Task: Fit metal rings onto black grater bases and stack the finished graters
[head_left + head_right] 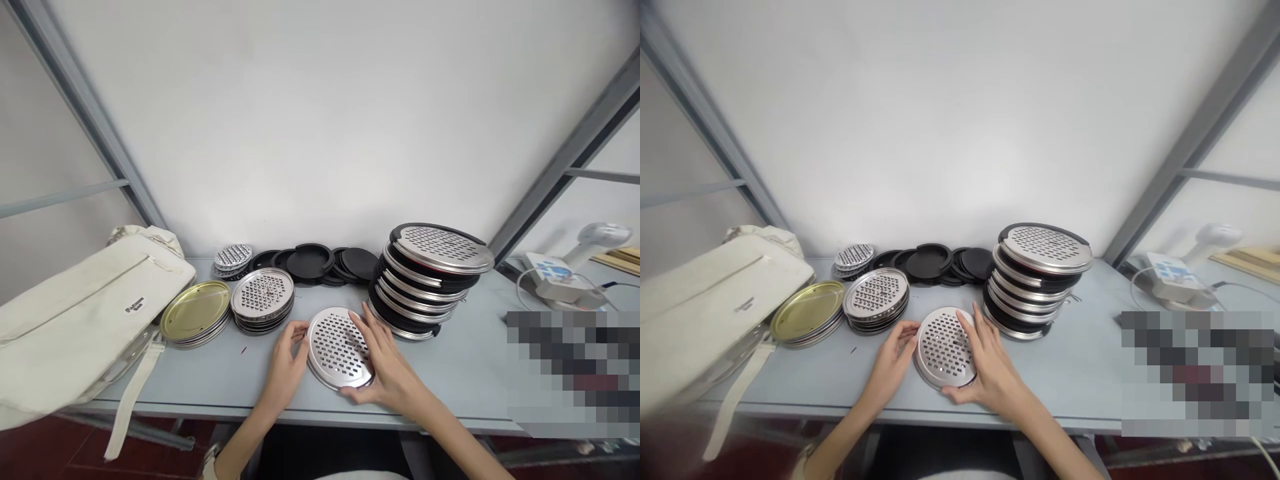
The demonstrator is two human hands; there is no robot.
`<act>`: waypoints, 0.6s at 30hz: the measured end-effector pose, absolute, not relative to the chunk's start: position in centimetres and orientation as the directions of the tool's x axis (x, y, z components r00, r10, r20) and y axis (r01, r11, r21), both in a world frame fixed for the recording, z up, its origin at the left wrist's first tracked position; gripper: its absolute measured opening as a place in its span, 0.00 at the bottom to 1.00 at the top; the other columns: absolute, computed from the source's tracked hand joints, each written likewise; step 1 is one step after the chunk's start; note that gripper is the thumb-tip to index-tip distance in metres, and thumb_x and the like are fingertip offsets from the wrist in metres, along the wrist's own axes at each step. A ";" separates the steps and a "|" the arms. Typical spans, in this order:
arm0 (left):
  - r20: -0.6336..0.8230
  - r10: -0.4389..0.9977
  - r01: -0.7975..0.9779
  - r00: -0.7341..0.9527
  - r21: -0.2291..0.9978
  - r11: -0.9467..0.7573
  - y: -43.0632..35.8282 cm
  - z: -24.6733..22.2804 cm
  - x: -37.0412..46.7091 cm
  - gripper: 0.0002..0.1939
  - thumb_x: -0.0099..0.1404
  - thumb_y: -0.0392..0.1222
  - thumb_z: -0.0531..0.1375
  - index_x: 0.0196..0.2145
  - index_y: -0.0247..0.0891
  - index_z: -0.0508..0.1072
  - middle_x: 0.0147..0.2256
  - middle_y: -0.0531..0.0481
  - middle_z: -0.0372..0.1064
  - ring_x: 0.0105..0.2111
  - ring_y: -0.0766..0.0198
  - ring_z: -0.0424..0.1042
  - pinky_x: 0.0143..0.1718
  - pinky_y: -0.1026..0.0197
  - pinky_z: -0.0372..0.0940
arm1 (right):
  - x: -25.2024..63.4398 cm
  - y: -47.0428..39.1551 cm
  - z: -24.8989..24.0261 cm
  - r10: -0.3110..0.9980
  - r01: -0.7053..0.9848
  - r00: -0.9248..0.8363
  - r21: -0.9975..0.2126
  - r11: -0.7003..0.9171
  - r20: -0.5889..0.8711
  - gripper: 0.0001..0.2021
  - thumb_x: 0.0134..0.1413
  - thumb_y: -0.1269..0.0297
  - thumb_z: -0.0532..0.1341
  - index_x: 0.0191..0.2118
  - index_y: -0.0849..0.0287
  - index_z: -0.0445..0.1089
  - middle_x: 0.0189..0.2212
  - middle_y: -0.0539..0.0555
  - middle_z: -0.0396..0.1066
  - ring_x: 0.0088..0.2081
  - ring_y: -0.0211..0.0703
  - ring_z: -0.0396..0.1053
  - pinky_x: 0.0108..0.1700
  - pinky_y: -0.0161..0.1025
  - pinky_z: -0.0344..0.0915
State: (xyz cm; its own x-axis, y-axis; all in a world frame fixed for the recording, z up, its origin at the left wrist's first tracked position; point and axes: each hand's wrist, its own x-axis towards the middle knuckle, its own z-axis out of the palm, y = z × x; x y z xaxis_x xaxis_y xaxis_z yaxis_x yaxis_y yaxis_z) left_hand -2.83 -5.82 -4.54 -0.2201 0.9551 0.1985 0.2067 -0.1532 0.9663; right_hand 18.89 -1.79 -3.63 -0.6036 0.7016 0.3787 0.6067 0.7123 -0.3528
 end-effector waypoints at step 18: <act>0.198 0.962 0.190 -0.189 0.968 -0.162 -6.0 -3.9 -2.7 0.13 0.62 0.43 0.58 0.44 0.38 0.70 0.49 0.43 0.68 0.51 0.57 0.67 0.54 0.56 0.61 | 18.8 -1.5 -4.0 0.782 0.661 -0.550 -0.419 0.623 0.293 0.53 0.46 0.40 0.60 0.67 0.59 0.29 0.67 0.68 0.24 0.66 0.62 0.31 0.61 0.58 0.47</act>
